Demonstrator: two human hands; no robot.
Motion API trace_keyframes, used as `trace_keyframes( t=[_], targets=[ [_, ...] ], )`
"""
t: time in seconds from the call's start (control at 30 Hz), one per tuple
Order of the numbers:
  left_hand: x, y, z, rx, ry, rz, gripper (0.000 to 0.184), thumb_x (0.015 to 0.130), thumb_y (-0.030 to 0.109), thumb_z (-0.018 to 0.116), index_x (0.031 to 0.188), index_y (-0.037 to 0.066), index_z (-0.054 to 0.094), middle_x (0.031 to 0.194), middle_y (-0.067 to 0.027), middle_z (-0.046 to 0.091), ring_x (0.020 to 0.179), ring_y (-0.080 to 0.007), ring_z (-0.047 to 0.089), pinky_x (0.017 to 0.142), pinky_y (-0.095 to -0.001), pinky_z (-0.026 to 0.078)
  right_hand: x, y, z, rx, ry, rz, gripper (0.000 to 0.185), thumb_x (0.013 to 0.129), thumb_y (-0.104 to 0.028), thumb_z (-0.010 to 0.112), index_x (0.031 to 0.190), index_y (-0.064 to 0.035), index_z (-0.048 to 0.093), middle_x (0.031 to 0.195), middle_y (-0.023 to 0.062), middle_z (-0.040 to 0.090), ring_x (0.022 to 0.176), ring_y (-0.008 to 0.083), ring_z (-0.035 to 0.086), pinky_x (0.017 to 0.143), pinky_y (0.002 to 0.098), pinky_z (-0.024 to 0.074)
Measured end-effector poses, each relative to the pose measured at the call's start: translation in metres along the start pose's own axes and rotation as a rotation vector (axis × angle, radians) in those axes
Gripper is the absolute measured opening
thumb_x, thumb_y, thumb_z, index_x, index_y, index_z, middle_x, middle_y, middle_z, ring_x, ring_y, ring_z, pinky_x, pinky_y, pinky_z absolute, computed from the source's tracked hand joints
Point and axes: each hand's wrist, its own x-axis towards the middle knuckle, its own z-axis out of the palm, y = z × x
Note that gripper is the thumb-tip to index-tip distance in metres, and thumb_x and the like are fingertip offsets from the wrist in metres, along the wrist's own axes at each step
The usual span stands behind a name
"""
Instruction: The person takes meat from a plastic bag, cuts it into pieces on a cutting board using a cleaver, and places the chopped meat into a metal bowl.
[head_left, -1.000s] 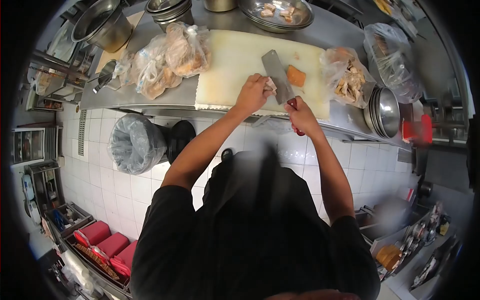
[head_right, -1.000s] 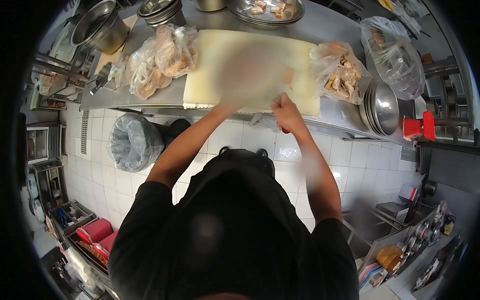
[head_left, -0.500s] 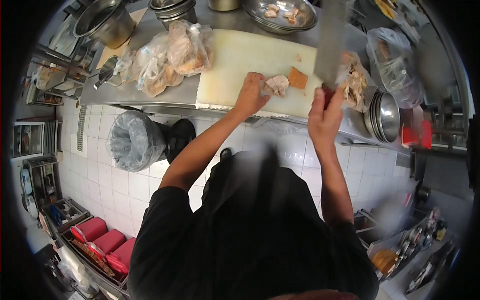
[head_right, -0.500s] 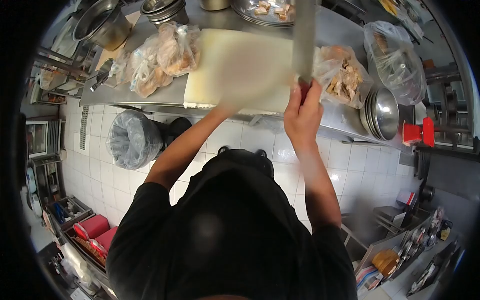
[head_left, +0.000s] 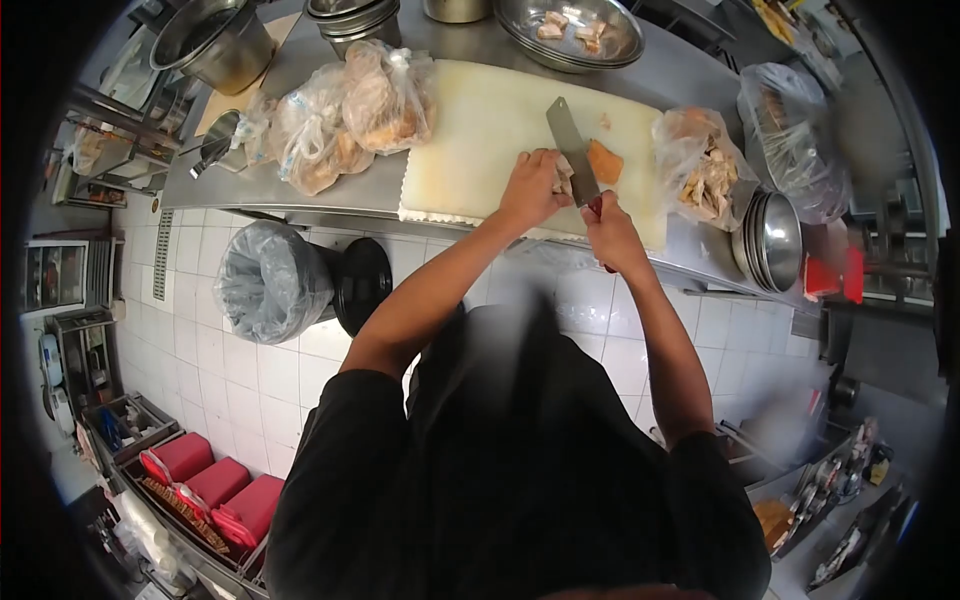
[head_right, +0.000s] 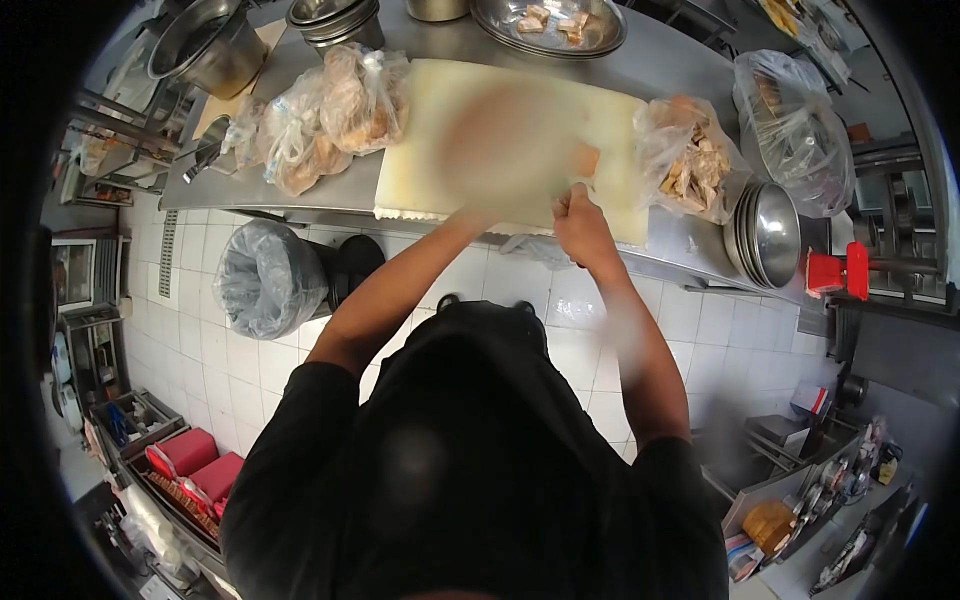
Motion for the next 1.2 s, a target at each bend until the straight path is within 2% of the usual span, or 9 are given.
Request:
trace_keyframes(
  t=[0.2,0.33,0.4,0.6,0.63,0.77,0.97,1.07,1.2],
  targets=[
    [0.009,-0.002,-0.005,0.074,-0.056,0.006,0.053,0.065,0.017,0.08,0.11,-0.003,0.059,0.103,-0.0144,0.058,0.098,-0.0349,0.053,0.089,-0.04,0.045,0.039,0.04,0.009,0.067,-0.069,-0.12,0.025,0.094,-0.022,0.051,0.101,0.0006,0.044,0.068,0.0139,0.056,0.04,0.0205,0.052,0.036,0.0367,0.0394],
    [0.007,-0.003,-0.002,0.109,-0.067,-0.001,0.047,0.069,0.015,0.075,0.109,-0.002,0.058,0.109,-0.0148,0.056,0.098,-0.035,0.052,0.088,-0.0389,0.046,-0.022,0.062,0.008,-0.186,0.144,-0.311,0.024,0.092,-0.017,0.051,0.103,0.002,0.042,0.085,0.026,0.062,0.072,0.0419,0.063,0.064,0.0466,0.0491],
    [0.006,-0.006,0.003,0.14,-0.042,-0.009,0.044,0.07,0.015,0.073,0.108,-0.002,0.058,0.111,-0.0154,0.055,0.099,-0.0348,0.052,0.088,-0.0394,0.047,-0.054,0.066,-0.006,-0.174,0.042,-0.2,0.025,0.091,-0.016,0.052,0.105,0.0023,0.042,0.088,0.0289,0.062,0.089,0.0476,0.058,0.078,0.0493,0.0459],
    [0.013,-0.072,0.031,-0.121,0.061,0.034,0.04,0.072,0.018,0.069,0.106,0.0,0.058,0.116,-0.0157,0.052,0.106,-0.0372,0.046,0.092,-0.0447,0.041,-0.098,0.064,-0.03,-0.087,0.0,-0.018,0.023,0.089,-0.018,0.058,0.097,0.0003,0.046,0.083,0.0265,0.062,0.084,0.0464,0.059,0.072,0.0463,0.0468],
    [0.015,-0.068,0.029,-0.112,0.107,0.042,0.04,0.073,0.02,0.069,0.107,0.001,0.059,0.117,-0.0156,0.051,0.108,-0.0376,0.045,0.093,-0.0463,0.039,-0.1,0.073,-0.027,-0.061,0.07,-0.066,0.021,0.09,-0.018,0.059,0.094,-0.0009,0.048,0.075,0.0206,0.061,0.066,0.0378,0.06,0.061,0.0415,0.047],
    [0.025,-0.037,0.047,0.017,0.229,0.062,0.039,0.075,0.029,0.066,0.109,0.011,0.061,0.119,-0.0116,0.051,0.109,-0.0359,0.043,0.094,-0.0494,0.033,-0.103,0.087,-0.02,0.097,0.104,-0.058,0.017,0.092,-0.018,0.056,0.094,-0.0016,0.05,0.062,0.0059,0.052,0.042,0.0119,0.045,0.038,0.0304,0.036],
    [0.033,-0.032,0.04,0.23,-0.033,0.098,0.026,0.073,0.032,0.067,0.092,0.014,0.069,0.113,-0.0027,0.055,0.107,-0.0261,0.046,0.084,-0.0437,0.034,-0.122,0.087,-0.042,0.34,0.075,0.173,0.015,0.092,-0.017,0.056,0.095,-0.002,0.052,0.059,0.0017,0.047,0.041,0.01,0.042,0.037,0.0277,0.0341],
    [0.03,-0.007,0.023,0.389,-0.134,0.003,0.028,0.069,0.029,0.071,0.092,0.013,0.068,0.111,-0.0027,0.055,0.104,-0.026,0.046,0.083,-0.0417,0.036,-0.124,0.103,-0.043,0.412,0.125,0.156,0.015,0.093,-0.016,0.055,0.095,-0.002,0.052,0.059,0.0018,0.047,0.041,0.01,0.042,0.037,0.0274,0.0343],
    [0.027,-0.007,0.018,0.248,0.012,0.158,0.028,0.064,0.023,0.073,0.089,0.011,0.066,0.107,-0.0036,0.055,0.101,-0.0264,0.047,0.082,-0.0412,0.039,-0.121,0.134,-0.041,0.267,0.126,-0.064,0.014,0.092,-0.015,0.053,0.095,-0.0013,0.053,0.068,0.0057,0.051,0.048,0.0157,0.048,0.044,0.0307,0.0395]
  ],
)
